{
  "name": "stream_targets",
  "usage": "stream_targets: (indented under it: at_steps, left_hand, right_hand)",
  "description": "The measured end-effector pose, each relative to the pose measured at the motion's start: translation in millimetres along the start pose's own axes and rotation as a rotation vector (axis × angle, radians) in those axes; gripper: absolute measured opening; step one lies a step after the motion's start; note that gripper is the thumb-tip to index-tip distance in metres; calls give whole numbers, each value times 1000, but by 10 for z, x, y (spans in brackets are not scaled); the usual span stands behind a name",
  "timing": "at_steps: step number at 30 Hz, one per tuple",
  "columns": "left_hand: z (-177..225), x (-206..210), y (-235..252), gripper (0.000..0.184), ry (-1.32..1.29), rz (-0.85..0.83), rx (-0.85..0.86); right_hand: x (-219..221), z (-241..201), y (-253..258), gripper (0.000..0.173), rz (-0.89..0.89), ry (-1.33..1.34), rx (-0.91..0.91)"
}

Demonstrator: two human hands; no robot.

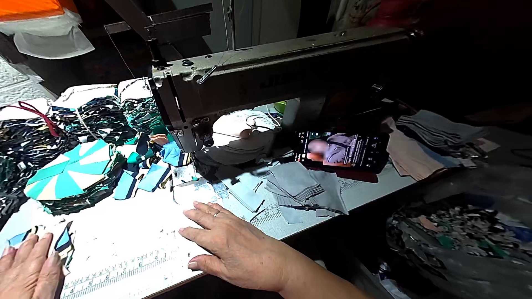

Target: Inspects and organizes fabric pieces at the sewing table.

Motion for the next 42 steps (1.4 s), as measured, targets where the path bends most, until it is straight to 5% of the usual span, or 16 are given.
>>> stream_targets:
  at_steps: [5, 11, 16, 26, 42]
  left_hand:
    - [-89, 58, 38, 62, 20, 27, 21]
    - [70, -108, 124, 64, 11, 349, 65]
    - [369, -318, 445, 32, -108, 416, 212]
    - [493, -485, 1316, 43, -97, 173, 162]
    - [425, -553, 1420, 28, -100, 32, 118]
  right_hand:
    - [34, 12, -4, 47, 42, -15, 17]
    - [164, 121, 37, 49, 148, -123, -13]
    - [197, 185, 42, 50, 189, -147, -51]
    - [213, 243, 41, 51, 205, -140, -86]
    - [215, 245, 31, 48, 219, -123, -94]
Point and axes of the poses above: each hand's wrist, its own y-axis towards the middle knuckle, its own x-axis out of the palm, z = x × y, the point moved 1 cm from there along y, towards the middle knuckle, and after that the axes turned 12 degrees about -z, right-handed, at the moved point
